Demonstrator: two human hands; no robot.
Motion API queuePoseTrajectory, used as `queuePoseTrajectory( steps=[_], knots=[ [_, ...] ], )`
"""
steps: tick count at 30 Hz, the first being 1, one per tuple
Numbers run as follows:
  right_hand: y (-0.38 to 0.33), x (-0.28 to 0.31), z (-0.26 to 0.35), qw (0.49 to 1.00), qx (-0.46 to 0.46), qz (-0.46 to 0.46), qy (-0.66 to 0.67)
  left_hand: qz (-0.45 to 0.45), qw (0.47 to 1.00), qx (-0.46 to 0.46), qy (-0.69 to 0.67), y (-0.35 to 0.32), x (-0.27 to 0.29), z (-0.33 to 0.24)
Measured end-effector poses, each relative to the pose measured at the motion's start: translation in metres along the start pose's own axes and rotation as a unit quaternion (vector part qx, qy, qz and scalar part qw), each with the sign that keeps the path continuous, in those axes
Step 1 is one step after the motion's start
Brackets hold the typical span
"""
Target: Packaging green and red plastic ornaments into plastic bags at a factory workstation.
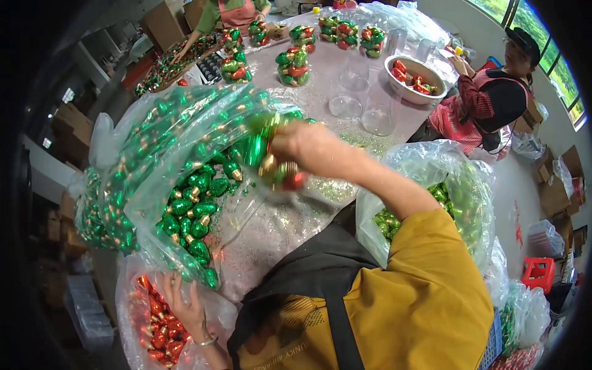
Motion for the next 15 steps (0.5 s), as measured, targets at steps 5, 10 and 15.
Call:
queuePoseTrajectory(
  steps=[5,10,15],
  knots=[
    [0.072,0.007,-0.11,0.968,-0.121,-0.151,-0.158,-0.027,0.999,0.026,0.032,-0.041,0.021,0.02],
    [0.151,-0.064,-0.213,0.951,-0.167,-0.137,-0.221,-0.034,0.971,-0.006,0.238,-0.005,0.074,-0.032],
    [0.152,-0.124,-0.296,0.947,-0.247,-0.154,-0.137,-0.022,0.983,0.036,0.18,0.002,0.055,0.008]
  ],
)
Point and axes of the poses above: each hand's wrist, its own y-axis towards the middle knuckle, its own x-axis out of the back of the hand, z = x × y, the point moved 2 cm from there along y, towards the middle knuckle, and after that the axes turned 14 degrees about -x, right-handed, at the moved point
